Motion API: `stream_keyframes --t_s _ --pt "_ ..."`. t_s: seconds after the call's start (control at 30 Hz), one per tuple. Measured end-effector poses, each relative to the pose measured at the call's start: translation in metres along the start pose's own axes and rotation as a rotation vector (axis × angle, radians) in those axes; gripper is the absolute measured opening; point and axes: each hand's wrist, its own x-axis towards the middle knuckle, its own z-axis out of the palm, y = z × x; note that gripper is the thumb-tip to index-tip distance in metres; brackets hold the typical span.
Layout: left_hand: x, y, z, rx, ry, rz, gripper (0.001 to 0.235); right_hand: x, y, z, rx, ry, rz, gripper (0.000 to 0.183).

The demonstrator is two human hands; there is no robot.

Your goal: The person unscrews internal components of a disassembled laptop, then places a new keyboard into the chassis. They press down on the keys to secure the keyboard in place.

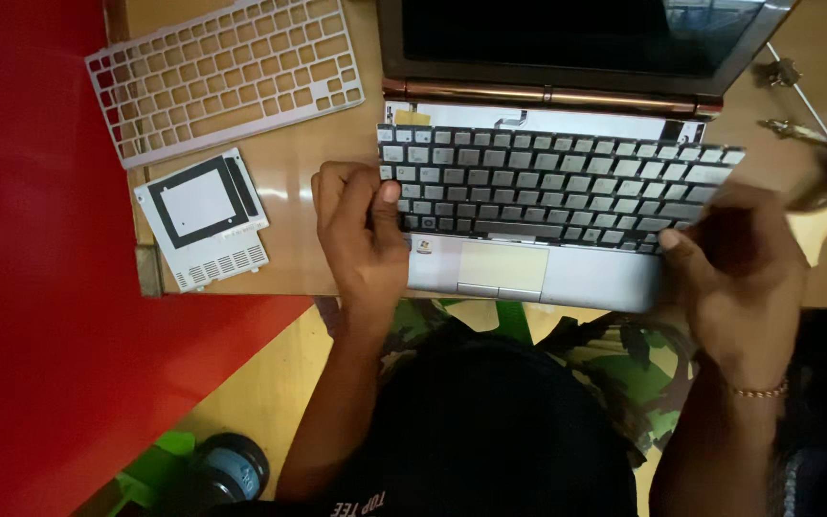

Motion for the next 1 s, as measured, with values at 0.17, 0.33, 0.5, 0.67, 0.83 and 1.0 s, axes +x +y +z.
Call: stream_keyframes --t_s 0.17,0.33,0.5,0.67,0.83,1.0 --pt "-0.001 -0.003 0.003 0.042 -0.018 0.035 0.027 -0.003 -0.049 0.033 -0.001 0.250 -0.186 0.062" --pt "-0.001 -0.002 0.003 0.037 -0.027 0.031 0.033 0.016 -0.043 0.065 0.016 0.470 -0.326 0.047" --pt "0.000 0.002 0.003 0.059 -0.033 0.060 0.021 0.017 -0.037 0.063 0.051 0.469 -0.345 0.034" --pt "-0.018 0.001 0.005 0.287 0.045 0.094 0.057 0.018 -0.032 0.062 0.000 0.499 -0.336 0.036" --pt "-0.078 0.000 0.012 0.377 -0.091 0.289 0.072 0.017 -0.038 0.063 0.013 0.485 -0.358 0.041" --pt "-0.078 0.005 0.020 0.727 -0.365 0.687 0.087 0.017 -0.040 0.057 -0.185 0.443 -0.442 0.039"
